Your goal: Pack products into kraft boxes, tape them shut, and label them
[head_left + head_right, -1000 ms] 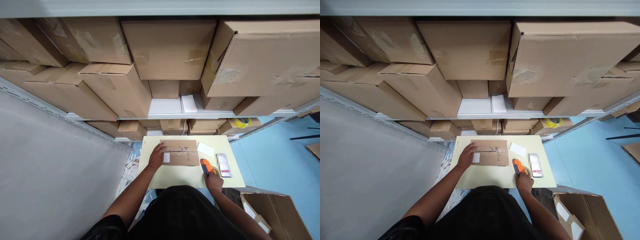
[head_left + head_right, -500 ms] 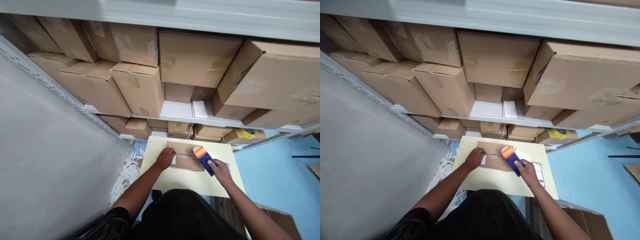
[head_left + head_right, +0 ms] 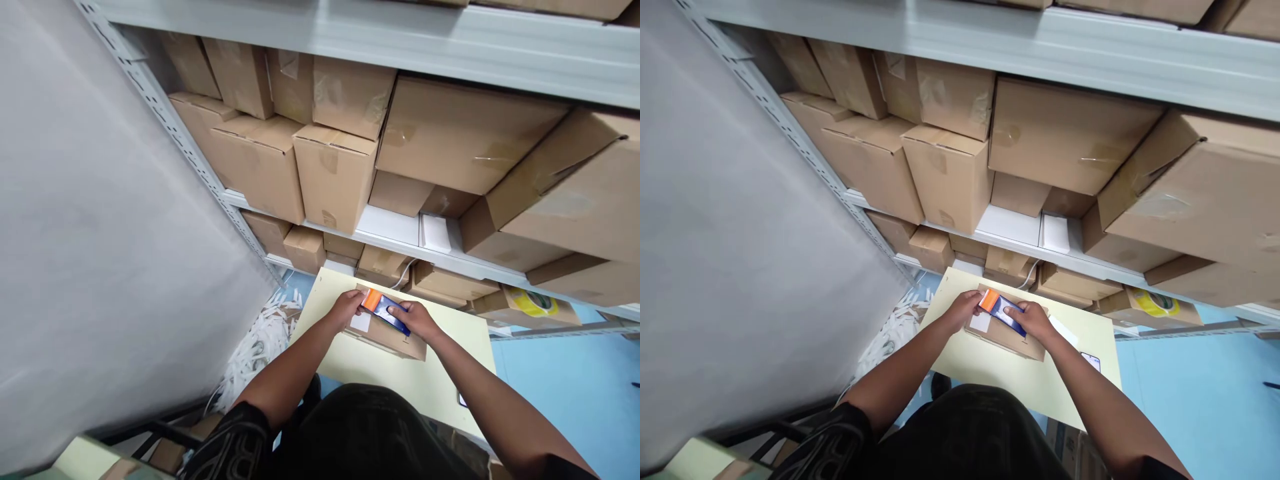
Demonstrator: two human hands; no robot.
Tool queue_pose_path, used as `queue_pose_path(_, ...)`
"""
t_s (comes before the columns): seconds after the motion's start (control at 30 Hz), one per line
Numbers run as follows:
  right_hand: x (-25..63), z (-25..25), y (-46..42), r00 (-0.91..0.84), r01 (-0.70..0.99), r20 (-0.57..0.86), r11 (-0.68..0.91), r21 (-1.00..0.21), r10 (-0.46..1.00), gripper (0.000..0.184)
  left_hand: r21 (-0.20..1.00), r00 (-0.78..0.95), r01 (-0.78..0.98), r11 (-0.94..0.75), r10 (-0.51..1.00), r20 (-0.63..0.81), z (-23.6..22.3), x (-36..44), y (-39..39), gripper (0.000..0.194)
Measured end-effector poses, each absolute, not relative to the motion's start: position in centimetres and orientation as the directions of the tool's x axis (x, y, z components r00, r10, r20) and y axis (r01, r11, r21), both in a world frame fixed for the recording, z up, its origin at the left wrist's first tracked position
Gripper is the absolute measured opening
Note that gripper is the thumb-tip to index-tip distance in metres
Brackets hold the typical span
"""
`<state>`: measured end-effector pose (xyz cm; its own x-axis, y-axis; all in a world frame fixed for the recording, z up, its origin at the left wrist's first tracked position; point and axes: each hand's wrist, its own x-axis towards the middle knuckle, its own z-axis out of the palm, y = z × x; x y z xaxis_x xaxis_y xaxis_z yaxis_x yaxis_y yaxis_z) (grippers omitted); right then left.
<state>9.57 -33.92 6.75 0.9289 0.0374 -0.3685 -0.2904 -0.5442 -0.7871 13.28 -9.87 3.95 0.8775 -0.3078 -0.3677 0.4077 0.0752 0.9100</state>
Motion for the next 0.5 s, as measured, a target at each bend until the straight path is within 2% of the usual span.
queue_pose_path(0.2, 10.2, 7.0, -33.8, 0.916, -0.289, -0.394, -0.557, -0.779, 0.077, 0.055, 0.790, 0.818, 0.559, 0.252, -0.326, -0.474, 3.1, 13.2, -10.1, 0.047)
queue_pose_path(0.5, 10.8, 7.7, -33.8, 0.897, -0.306, -0.435, -0.594, -0.744, 0.083, 0.052, 0.844, 0.853, 0.512, 0.157, -0.212, -0.478, 2.2, 13.2, -9.9, 0.034)
